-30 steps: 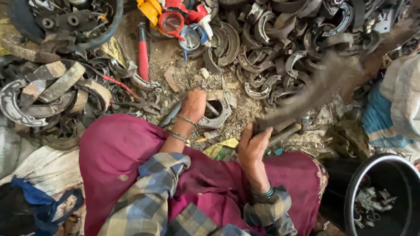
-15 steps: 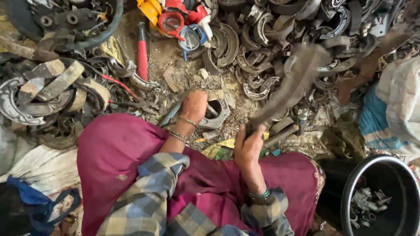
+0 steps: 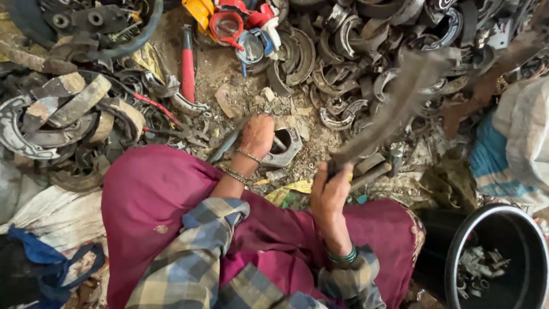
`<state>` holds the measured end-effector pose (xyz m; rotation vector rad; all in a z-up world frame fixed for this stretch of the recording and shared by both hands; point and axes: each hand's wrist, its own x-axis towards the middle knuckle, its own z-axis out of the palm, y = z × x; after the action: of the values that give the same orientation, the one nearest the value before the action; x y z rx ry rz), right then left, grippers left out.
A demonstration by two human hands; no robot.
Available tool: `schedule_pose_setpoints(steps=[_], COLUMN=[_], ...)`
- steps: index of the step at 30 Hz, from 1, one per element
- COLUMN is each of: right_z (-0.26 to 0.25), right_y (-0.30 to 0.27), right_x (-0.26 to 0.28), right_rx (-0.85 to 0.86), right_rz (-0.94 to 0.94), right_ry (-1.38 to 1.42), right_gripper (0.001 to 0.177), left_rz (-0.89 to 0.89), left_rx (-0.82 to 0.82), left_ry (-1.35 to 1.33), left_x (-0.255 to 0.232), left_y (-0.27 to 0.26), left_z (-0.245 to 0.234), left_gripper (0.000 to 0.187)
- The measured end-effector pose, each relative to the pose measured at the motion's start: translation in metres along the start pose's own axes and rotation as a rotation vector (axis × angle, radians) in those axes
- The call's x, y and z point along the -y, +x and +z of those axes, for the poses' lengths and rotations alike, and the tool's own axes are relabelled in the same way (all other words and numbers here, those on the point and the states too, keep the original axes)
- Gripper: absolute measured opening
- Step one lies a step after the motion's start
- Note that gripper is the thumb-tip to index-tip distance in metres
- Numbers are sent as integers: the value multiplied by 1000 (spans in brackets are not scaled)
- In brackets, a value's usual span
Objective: The person sits on the ground and uses a hammer and chisel to repeatedly strike a metal part held in a vise. The person adjusts the part and continues striking it throughout the clip.
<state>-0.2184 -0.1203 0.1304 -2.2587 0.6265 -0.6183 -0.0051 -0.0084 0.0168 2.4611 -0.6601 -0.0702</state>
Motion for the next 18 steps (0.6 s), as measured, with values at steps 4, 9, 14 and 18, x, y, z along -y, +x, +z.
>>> schedule_pose_setpoints(steps=[4, 9, 14, 18], right_z=[31, 63, 58, 79], right_y=[-6, -2, -32, -21], right_x=[-20, -92, -142, -135], right_rx=[161, 378, 286, 240], right_rz=[123, 37, 26, -232], right_ry=[-152, -421, -257, -205], right_gripper=[31, 23, 45, 46], left_rz=[29, 60, 164, 105], left_rx=[-16, -38, -7, 59], left_ry=[-10, -6, -14, -9], left_x=[1, 1, 15, 17], left_y=[-5, 7, -4, 4], left_z=[3, 1, 11, -4], left_gripper=[17, 11, 18, 36])
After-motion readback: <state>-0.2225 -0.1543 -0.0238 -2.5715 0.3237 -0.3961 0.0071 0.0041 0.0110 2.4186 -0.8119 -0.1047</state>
